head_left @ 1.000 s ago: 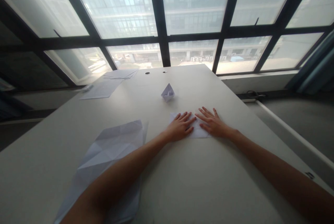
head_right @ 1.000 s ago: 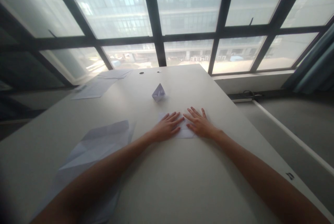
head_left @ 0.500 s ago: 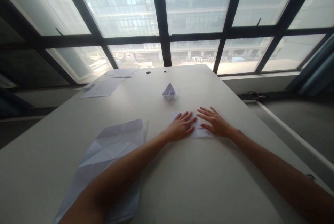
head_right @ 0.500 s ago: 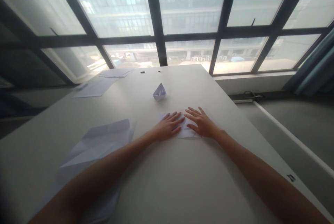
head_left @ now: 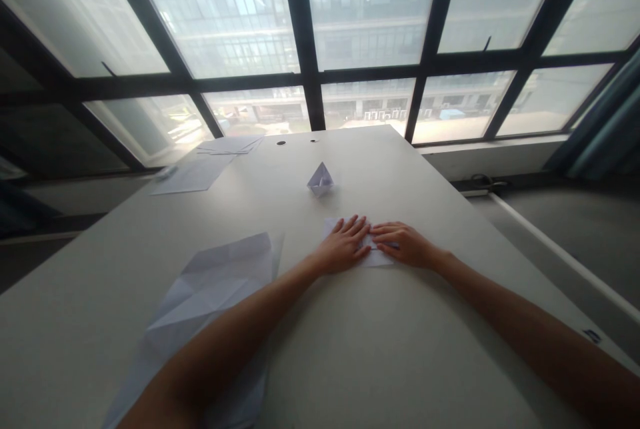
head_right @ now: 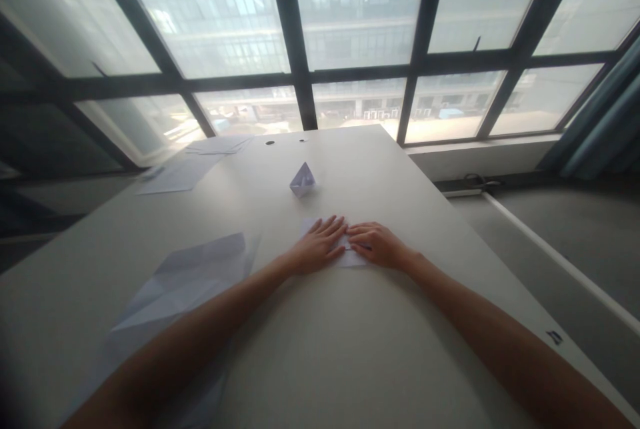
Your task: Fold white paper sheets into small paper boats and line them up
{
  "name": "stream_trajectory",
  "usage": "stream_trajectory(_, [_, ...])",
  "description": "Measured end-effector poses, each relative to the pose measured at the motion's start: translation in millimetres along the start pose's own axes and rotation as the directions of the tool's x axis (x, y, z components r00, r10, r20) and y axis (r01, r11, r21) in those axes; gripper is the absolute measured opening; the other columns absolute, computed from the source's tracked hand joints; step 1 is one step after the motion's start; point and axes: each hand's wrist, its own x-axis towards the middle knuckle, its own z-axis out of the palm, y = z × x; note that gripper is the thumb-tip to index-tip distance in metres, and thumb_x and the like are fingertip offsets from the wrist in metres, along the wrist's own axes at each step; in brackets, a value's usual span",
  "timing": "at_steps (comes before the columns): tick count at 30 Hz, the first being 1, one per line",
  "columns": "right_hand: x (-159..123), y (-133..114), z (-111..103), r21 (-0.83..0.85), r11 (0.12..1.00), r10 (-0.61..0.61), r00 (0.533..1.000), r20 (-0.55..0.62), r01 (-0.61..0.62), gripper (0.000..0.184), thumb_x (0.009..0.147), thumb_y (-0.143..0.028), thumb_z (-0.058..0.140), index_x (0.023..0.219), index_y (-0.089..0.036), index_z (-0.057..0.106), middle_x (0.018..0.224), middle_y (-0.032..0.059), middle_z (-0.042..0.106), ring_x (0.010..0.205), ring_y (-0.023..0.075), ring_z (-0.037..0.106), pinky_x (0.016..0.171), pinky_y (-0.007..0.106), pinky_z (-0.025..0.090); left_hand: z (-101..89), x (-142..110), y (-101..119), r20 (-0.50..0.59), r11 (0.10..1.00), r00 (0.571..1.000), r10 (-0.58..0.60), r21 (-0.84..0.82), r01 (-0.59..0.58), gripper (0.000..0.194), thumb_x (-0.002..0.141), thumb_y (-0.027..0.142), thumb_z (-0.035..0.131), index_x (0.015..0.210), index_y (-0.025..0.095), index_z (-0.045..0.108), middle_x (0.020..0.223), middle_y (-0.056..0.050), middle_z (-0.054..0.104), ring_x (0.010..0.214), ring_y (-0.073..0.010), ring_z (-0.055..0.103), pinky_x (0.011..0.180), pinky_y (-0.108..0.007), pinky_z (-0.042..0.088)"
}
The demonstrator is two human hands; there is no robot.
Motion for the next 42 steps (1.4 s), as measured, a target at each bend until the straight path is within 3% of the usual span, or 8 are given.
stream_trajectory(7, [0, -1, 0, 0.041, 0.999, 0.011, 1.000, -0.011, -0.010, 0.022, 0.093, -0.019, 0.057, 0.105, -0.023, 0.075, 0.121, 0.0071, 0.072, 0.117, 0.0225, 0.064, 0.104, 0.040, 0.049, -1.0, 0, 1, 0.014, 0.999, 0.999, -0.034, 0.036, 0.034, 0.067, 0.102, 0.058, 0.022, 0.157, 0.019, 0.024, 0.164, -0.017, 0.016, 0.152, -0.0325, 0.011, 0.120, -0.053, 0.014])
stream_trajectory(11, [0, -1, 2, 0.052, 0.998, 0.035, 0.999, -0.014, -0.034, 0.024, 0.095, -0.021, 0.054, 0.106, -0.024, 0.075, 0.120, 0.0061, 0.072, 0.117, 0.0211, 0.064, 0.105, 0.038, 0.049, -0.4, 0, 1, -0.009, 0.999, 1.000, -0.028, 0.034, 0.028, 0.065, 0.102, 0.057, 0.024, 0.156, 0.021, 0.026, 0.164, -0.017, 0.018, 0.152, -0.0316, 0.014, 0.120, -0.052, 0.016])
stream_trajectory(20, [-4, 10, 11, -0.105, 0.981, 0.161, 0.986, -0.040, -0.165, 0.027, 0.094, -0.025, 0.055, 0.115, -0.024, 0.072, 0.126, 0.0100, 0.067, 0.126, 0.0268, 0.055, 0.107, 0.049, 0.044, 1.5, -1, 0, -0.025, 0.999, 0.999, -0.020, 0.035, 0.021, 0.064, 0.102, 0.057, 0.026, 0.157, 0.023, 0.024, 0.164, -0.014, 0.017, 0.152, -0.0299, 0.014, 0.120, -0.050, 0.016])
stream_trajectory(24, [-8, 13, 16, -0.190, 0.944, 0.266, 0.963, -0.045, -0.270, 0.034, 0.095, -0.030, 0.054, 0.125, -0.022, 0.067, 0.137, 0.0126, 0.060, 0.134, 0.0293, 0.047, 0.112, 0.052, 0.038, -0.9, -1, 1, -0.023, 0.998, 0.999, -0.046, 0.028, 0.047, 0.069, 0.101, 0.059, 0.026, 0.157, 0.018, 0.020, 0.165, -0.016, 0.008, 0.152, -0.0320, 0.011, 0.120, -0.049, 0.016])
stream_trajectory(31, [-11, 19, 24, -0.260, 0.832, 0.460, 0.871, -0.173, -0.490, 0.036, 0.095, -0.024, 0.047, 0.126, -0.017, 0.064, 0.139, 0.0158, 0.058, 0.132, 0.0290, 0.049, 0.112, 0.050, 0.038, -3.0, -1, 3, 0.004, 0.998, 0.999, -0.041, 0.037, 0.041, 0.067, 0.102, 0.057, 0.026, 0.156, 0.018, 0.026, 0.164, -0.014, 0.017, 0.152, -0.0327, 0.014, 0.120, -0.051, 0.015])
stream_trajectory(35, [-9, 19, 21, -0.205, 0.858, 0.436, 0.878, -0.198, -0.472, 0.038, 0.097, -0.028, 0.045, 0.128, -0.017, 0.063, 0.139, 0.0160, 0.058, 0.130, 0.0280, 0.052, 0.111, 0.048, 0.040, -3.0, -1, 3, -0.009, 0.999, 0.999, -0.036, 0.025, 0.036, 0.064, 0.102, 0.057, 0.027, 0.156, 0.023, 0.026, 0.164, -0.013, 0.018, 0.151, -0.0332, 0.015, 0.120, -0.052, 0.016])
stream_trajectory(39, [-10, 17, 19, -0.214, 0.904, 0.354, 0.929, -0.110, -0.370, 0.044, 0.096, -0.038, 0.050, 0.134, -0.018, 0.059, 0.145, 0.0166, 0.053, 0.137, 0.0306, 0.044, 0.114, 0.053, 0.035, -2.9, -1, 3, -0.016, 1.000, 0.999, -0.029, 0.009, 0.030, 0.058, 0.102, 0.056, 0.027, 0.155, 0.033, 0.028, 0.165, -0.009, 0.017, 0.151, -0.0338, 0.015, 0.119, -0.054, 0.017])
stream_trajectory(42, [-11, 17, 22, -0.239, 0.900, 0.358, 0.931, -0.068, -0.364, 0.046, 0.096, -0.042, 0.050, 0.135, -0.019, 0.059, 0.148, 0.0169, 0.050, 0.140, 0.0319, 0.041, 0.114, 0.055, 0.033, -2.1, -1, 2, -0.015, 0.999, 0.999, -0.033, 0.000, 0.033, 0.057, 0.102, 0.056, 0.029, 0.155, 0.035, 0.028, 0.165, -0.008, 0.017, 0.151, -0.0333, 0.015, 0.119, -0.054, 0.017])
